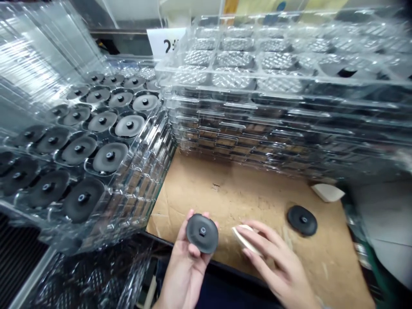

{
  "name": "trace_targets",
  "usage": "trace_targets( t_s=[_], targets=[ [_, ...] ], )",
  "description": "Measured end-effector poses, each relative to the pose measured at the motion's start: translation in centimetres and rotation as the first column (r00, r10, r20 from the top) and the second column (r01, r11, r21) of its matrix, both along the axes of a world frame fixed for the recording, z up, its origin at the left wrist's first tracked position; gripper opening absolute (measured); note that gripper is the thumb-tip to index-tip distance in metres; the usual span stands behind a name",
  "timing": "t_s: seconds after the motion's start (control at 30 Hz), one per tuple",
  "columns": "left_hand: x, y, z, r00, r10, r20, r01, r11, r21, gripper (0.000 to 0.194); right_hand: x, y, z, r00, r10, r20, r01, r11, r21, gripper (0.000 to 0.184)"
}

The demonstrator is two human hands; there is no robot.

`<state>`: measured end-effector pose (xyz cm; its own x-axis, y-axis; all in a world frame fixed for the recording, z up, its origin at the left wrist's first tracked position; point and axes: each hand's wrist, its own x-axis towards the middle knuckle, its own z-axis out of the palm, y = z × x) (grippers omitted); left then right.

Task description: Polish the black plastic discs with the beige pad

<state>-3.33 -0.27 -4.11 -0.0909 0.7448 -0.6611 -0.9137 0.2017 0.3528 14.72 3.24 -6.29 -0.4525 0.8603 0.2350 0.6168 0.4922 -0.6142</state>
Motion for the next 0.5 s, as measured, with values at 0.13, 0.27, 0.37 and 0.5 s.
trace_targets(
  t_s=[0.13,0.27,0.37,0.5],
  targets=[
    [0.9,-0.4,1.4,0.998,0.021,-0.058,-0.020,1.000,0.020,0.053,-1.9,-0.9,3.6,0.982,0.159,-0.097,-0.159,0.987,0.008,0.034],
    [1.8,-1.1,1.4,0.997,0.030,-0.078,-0.027,0.999,0.035,0.056,-2.5,-2.0,3.6,0.981,0.149,-0.120,-0.149,0.989,0.010,0.034],
    [2.1,-1.6,1.1,0.997,0.030,-0.073,-0.028,0.999,0.030,0.057,-2.1,-2.4,3.3,0.992,0.098,-0.080,-0.098,0.995,0.002,0.037],
    [2.2,-1.9,1.0,0.997,0.019,-0.076,-0.012,0.995,0.097,0.054,-2.0,-2.7,3.8,0.990,0.102,-0.099,-0.102,0.995,0.009,0.036]
  ],
)
